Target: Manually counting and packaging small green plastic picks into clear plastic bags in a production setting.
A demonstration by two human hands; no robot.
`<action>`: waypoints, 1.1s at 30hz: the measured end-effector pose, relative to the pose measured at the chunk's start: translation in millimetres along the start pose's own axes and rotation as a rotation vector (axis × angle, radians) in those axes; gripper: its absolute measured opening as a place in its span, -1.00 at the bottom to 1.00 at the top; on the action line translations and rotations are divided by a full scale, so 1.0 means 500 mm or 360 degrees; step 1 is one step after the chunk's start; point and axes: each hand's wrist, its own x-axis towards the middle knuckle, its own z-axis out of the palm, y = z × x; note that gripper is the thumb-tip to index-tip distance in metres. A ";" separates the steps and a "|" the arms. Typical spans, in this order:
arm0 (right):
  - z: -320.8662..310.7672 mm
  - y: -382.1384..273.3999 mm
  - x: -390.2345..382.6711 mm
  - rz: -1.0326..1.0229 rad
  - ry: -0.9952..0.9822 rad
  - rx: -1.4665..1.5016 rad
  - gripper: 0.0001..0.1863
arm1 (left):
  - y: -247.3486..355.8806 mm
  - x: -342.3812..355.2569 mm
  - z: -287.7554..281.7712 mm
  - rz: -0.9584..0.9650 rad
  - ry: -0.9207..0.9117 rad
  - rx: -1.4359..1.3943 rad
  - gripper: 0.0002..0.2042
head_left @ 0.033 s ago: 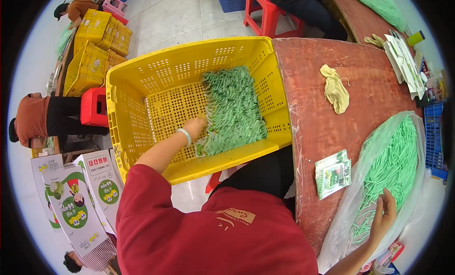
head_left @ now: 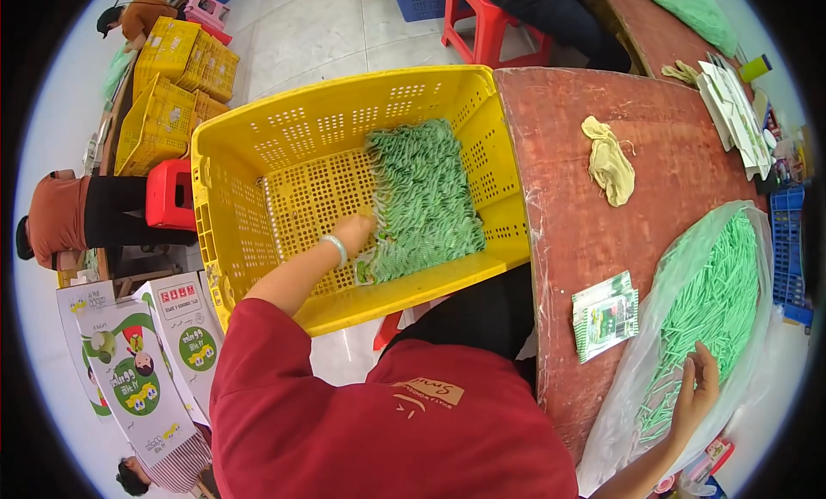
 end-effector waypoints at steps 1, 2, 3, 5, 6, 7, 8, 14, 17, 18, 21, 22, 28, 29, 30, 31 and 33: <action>0.002 0.001 0.000 -0.0004 -0.0007 -0.0019 -0.69 | 0.000 -0.003 0.012 0.0002 -0.0007 0.0001 -0.83; 0.003 0.000 0.001 0.0001 -0.0009 -0.0020 -0.69 | -0.002 -0.007 0.029 0.0098 0.0104 -0.0106 -0.84; 0.005 -0.001 0.001 0.0012 -0.0018 -0.0047 -0.70 | 0.001 -0.013 0.042 0.0194 0.0216 -0.0213 -0.85; 0.009 -0.004 0.001 0.0026 -0.0028 -0.0073 -0.70 | 0.009 -0.022 0.061 0.0258 0.0216 -0.0178 -0.84; 0.010 -0.005 0.001 0.0019 -0.0022 -0.0075 -0.70 | 0.014 -0.027 0.069 0.0320 0.0223 -0.0145 -0.83; 0.011 -0.005 0.001 0.0011 -0.0015 -0.0075 -0.71 | 0.016 -0.035 0.076 0.0387 0.0183 -0.0167 -0.87; 0.013 -0.006 -0.001 0.0012 -0.0015 -0.0072 -0.71 | 0.017 -0.038 0.075 0.0387 0.0182 -0.0163 -0.87; 0.004 0.009 -0.024 -0.0031 0.0055 -0.0005 -0.72 | -0.005 -0.048 0.031 0.0005 -0.0125 -0.0875 -0.73; -0.008 0.029 -0.047 -0.0011 0.0117 0.0000 -0.72 | 0.014 -0.038 -0.039 -0.0085 0.0143 -0.0853 -0.79; -0.012 0.038 -0.053 -0.0004 0.0150 0.0025 -0.72 | 0.010 -0.027 -0.050 -0.0094 0.0292 -0.0873 -0.80; -0.026 0.058 -0.073 0.0000 0.0230 -0.0003 -0.73 | 0.027 0.013 -0.093 0.0088 0.0854 -0.0781 -0.84; -0.031 0.069 -0.078 -0.0010 0.0242 -0.0027 -0.73 | 0.065 0.016 -0.132 0.0115 0.1004 -0.0816 -0.86; -0.052 0.088 -0.083 0.0075 0.0412 -0.0136 -0.72 | 0.406 -0.064 -0.313 0.0758 0.1391 -0.1074 -0.92; -0.064 0.109 -0.079 0.0116 0.0463 -0.0213 -0.73 | 0.474 -0.087 -0.329 0.0893 0.1363 -0.1117 -0.92; -0.069 0.137 -0.067 0.0145 0.0580 -0.0196 -0.74 | 0.532 -0.117 -0.338 0.1001 0.1342 -0.1139 -0.91; -0.081 0.167 -0.057 0.0173 0.0694 -0.0179 -0.76 | 0.588 -0.143 -0.346 0.1031 0.1291 -0.1086 -0.90; -0.112 0.238 -0.036 0.0151 0.0861 -0.0200 -0.77 | 0.668 -0.165 -0.343 0.1086 0.1165 -0.0872 -0.81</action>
